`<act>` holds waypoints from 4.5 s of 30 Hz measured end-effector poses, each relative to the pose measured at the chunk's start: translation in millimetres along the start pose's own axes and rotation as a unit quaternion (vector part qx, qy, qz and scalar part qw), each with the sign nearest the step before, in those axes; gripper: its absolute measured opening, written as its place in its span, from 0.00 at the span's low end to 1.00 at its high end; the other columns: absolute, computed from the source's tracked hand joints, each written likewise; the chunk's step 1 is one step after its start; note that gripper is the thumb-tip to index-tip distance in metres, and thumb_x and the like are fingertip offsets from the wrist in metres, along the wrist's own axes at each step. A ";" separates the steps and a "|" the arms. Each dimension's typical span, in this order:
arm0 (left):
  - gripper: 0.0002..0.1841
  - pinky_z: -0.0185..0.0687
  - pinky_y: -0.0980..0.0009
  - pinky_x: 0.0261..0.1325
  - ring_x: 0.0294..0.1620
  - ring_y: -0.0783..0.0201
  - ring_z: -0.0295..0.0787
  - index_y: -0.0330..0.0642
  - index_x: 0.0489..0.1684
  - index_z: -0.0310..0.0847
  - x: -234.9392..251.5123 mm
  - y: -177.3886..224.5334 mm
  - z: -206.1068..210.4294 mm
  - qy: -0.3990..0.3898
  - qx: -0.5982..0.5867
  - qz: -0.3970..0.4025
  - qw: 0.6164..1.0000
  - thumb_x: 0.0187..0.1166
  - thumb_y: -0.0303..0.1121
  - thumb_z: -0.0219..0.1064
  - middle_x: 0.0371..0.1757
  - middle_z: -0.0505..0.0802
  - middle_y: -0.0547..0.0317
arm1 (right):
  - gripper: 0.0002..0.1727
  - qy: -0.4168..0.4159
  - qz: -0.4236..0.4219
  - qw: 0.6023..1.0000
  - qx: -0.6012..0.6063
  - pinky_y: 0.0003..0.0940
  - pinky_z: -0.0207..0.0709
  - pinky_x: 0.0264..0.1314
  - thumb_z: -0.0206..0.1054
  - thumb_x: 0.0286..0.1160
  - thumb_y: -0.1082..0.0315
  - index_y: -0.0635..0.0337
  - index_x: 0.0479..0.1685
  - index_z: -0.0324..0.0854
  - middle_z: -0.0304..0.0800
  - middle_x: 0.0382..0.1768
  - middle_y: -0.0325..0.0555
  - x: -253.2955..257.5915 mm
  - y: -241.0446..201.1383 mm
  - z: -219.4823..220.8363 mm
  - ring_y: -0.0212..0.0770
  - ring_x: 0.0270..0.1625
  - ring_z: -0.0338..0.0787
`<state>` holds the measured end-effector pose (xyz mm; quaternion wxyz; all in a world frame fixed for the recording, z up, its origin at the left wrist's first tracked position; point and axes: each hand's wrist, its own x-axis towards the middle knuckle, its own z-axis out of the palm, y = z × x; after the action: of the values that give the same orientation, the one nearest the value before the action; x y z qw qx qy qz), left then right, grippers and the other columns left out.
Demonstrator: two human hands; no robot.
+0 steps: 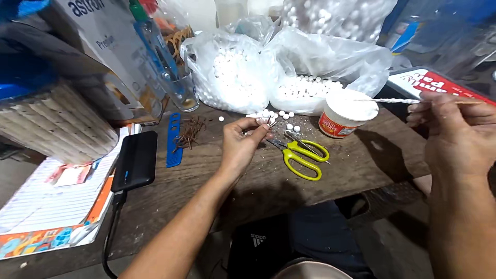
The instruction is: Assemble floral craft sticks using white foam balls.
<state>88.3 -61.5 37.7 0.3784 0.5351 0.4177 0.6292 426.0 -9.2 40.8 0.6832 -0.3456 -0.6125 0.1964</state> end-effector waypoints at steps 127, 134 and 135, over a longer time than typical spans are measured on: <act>0.03 0.77 0.86 0.30 0.24 0.82 0.81 0.31 0.38 0.87 6.5 -17.9 -7.8 0.021 0.213 0.138 0.967 0.78 0.21 0.68 0.31 0.90 0.59 | 0.16 -0.296 0.342 0.842 0.295 0.23 0.89 0.47 0.53 0.78 0.85 0.65 0.47 0.87 0.95 0.39 0.41 5.2 -7.7 165.0 0.30 0.37 0.93; 0.02 0.75 0.87 0.28 0.23 0.83 0.80 0.32 0.37 0.87 4.7 -17.0 -7.4 0.026 0.231 0.138 0.963 0.77 0.22 0.68 0.30 0.90 0.60 | 0.15 -0.278 0.366 0.837 0.297 0.24 0.90 0.48 0.53 0.79 0.86 0.65 0.43 0.87 0.95 0.36 0.41 4.3 -11.2 165.8 0.31 0.37 0.95; 0.02 0.75 0.87 0.27 0.23 0.82 0.79 0.33 0.36 0.87 4.2 -16.7 -7.2 0.027 0.235 0.137 0.962 0.76 0.22 0.68 0.30 0.90 0.60 | 0.15 -0.276 0.370 0.836 0.296 0.24 0.90 0.48 0.53 0.78 0.87 0.65 0.43 0.87 0.94 0.36 0.41 4.1 -11.6 165.8 0.31 0.37 0.94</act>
<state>81.1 -52.4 23.1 0.1407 0.6438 0.4862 0.5739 263.6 24.1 53.7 0.4320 -0.2589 -0.5148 0.6937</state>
